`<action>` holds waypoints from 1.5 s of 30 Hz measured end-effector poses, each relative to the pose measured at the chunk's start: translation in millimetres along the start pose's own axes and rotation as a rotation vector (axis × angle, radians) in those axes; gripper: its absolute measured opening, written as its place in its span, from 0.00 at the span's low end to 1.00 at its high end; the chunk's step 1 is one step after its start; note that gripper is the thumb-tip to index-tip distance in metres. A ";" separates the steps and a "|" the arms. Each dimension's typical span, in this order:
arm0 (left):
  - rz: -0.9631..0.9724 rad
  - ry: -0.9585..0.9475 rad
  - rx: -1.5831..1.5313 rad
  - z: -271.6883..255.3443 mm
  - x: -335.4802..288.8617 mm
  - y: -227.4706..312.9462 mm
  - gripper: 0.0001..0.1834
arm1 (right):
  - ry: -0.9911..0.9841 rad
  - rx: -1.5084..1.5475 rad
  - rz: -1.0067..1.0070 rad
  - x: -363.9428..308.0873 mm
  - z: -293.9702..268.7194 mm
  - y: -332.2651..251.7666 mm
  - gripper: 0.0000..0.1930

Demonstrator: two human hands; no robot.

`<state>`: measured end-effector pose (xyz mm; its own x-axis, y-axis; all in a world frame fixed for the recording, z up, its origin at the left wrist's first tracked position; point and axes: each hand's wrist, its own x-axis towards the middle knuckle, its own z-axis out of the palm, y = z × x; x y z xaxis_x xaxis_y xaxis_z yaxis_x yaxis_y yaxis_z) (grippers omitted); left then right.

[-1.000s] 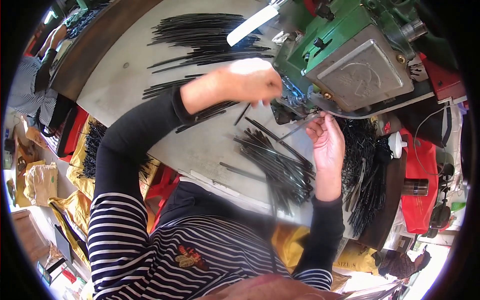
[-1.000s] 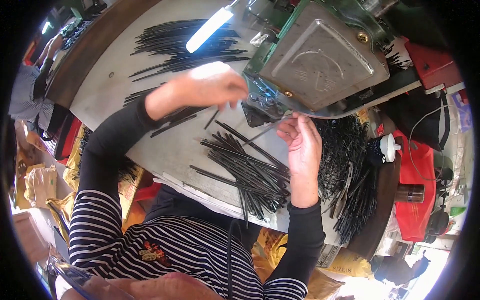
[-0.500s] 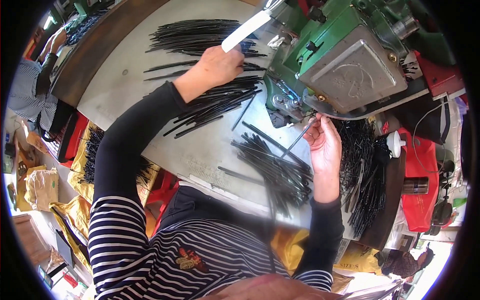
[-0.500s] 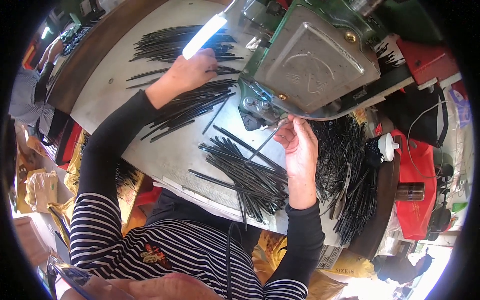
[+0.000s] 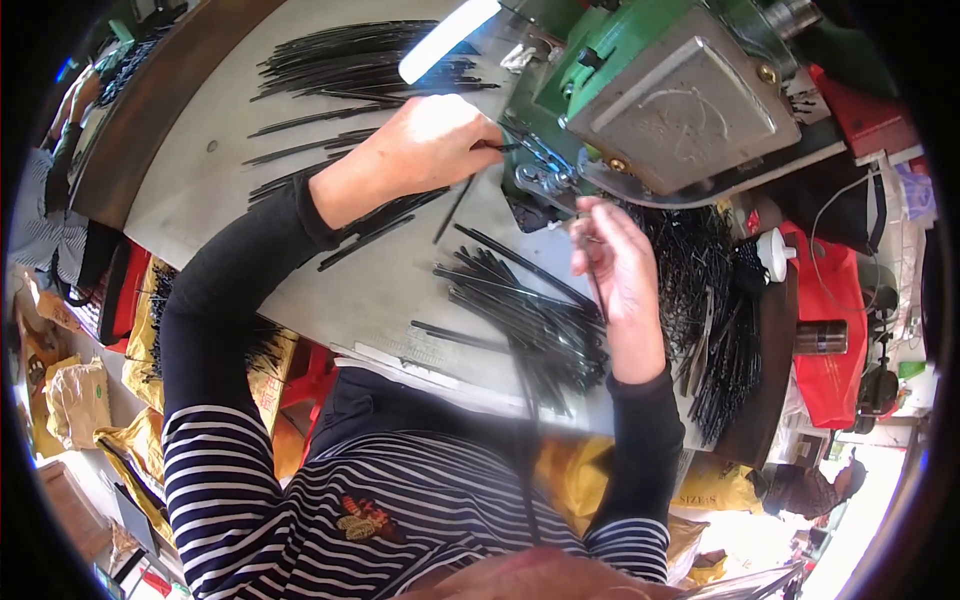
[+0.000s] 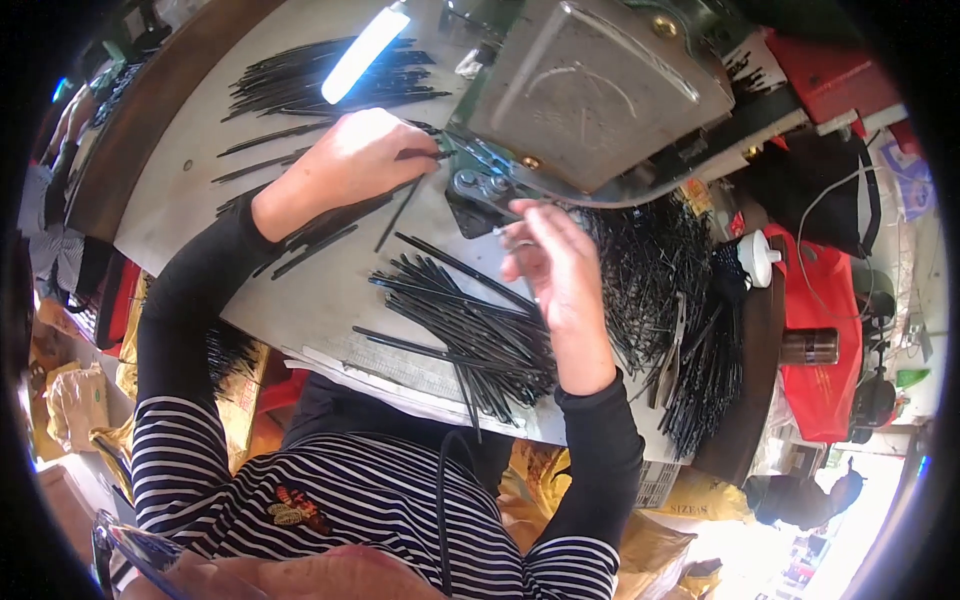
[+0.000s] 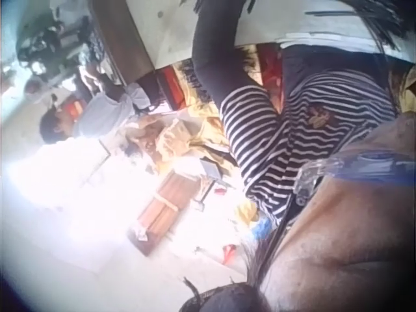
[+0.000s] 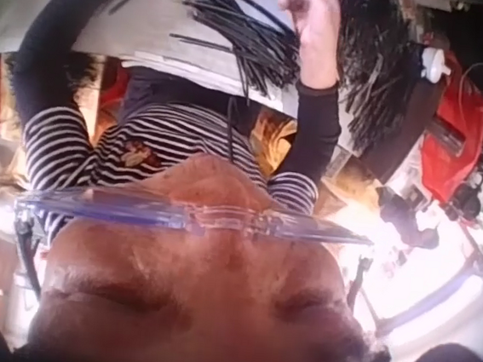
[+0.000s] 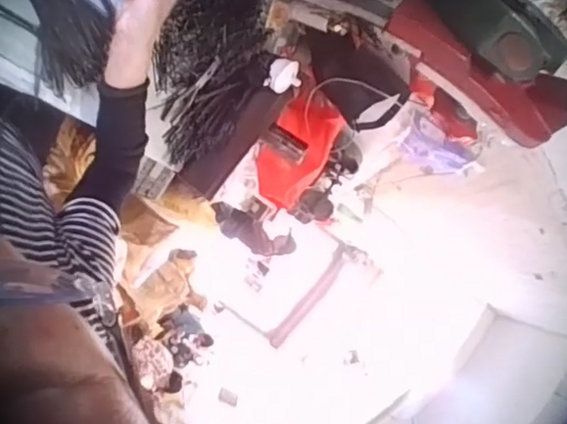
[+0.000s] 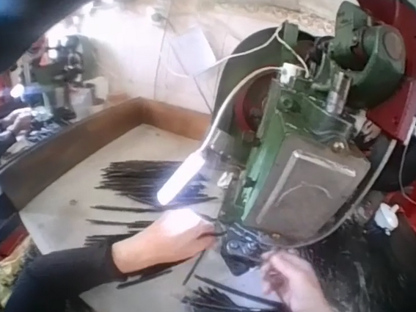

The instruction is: The person inserts thin black rods one by one into an industrial machine by hand for processing or assembly.

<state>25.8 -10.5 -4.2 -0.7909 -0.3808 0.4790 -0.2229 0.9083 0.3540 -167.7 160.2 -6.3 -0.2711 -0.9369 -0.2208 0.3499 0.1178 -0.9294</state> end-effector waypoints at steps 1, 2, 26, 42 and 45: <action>-0.098 -0.116 -0.088 1.2 2.9 5.5 0.11 | -0.068 -0.065 0.042 -1.8 8.6 -0.8 0.13; -0.178 -0.236 -0.312 3.2 6.9 7.7 0.14 | -0.120 -0.132 0.074 -3.4 16.0 -1.8 0.14; -0.404 -0.249 -1.024 23.8 14.6 26.2 0.20 | -0.189 -0.336 0.026 -3.2 19.1 -2.0 0.15; -0.395 -0.255 -0.965 23.2 16.1 28.0 0.19 | -0.170 -0.378 0.022 0.6 17.8 -1.3 0.14; -0.391 -0.255 -0.956 24.1 15.9 27.1 0.18 | -0.171 -0.376 0.026 0.3 17.1 -1.0 0.15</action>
<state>-6.5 12.2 -6.4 -0.8820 -0.4683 0.0524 -0.0347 0.1754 0.9839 -152.7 154.2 -0.4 -0.1022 -0.9695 -0.2229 -0.0056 0.2247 -0.9744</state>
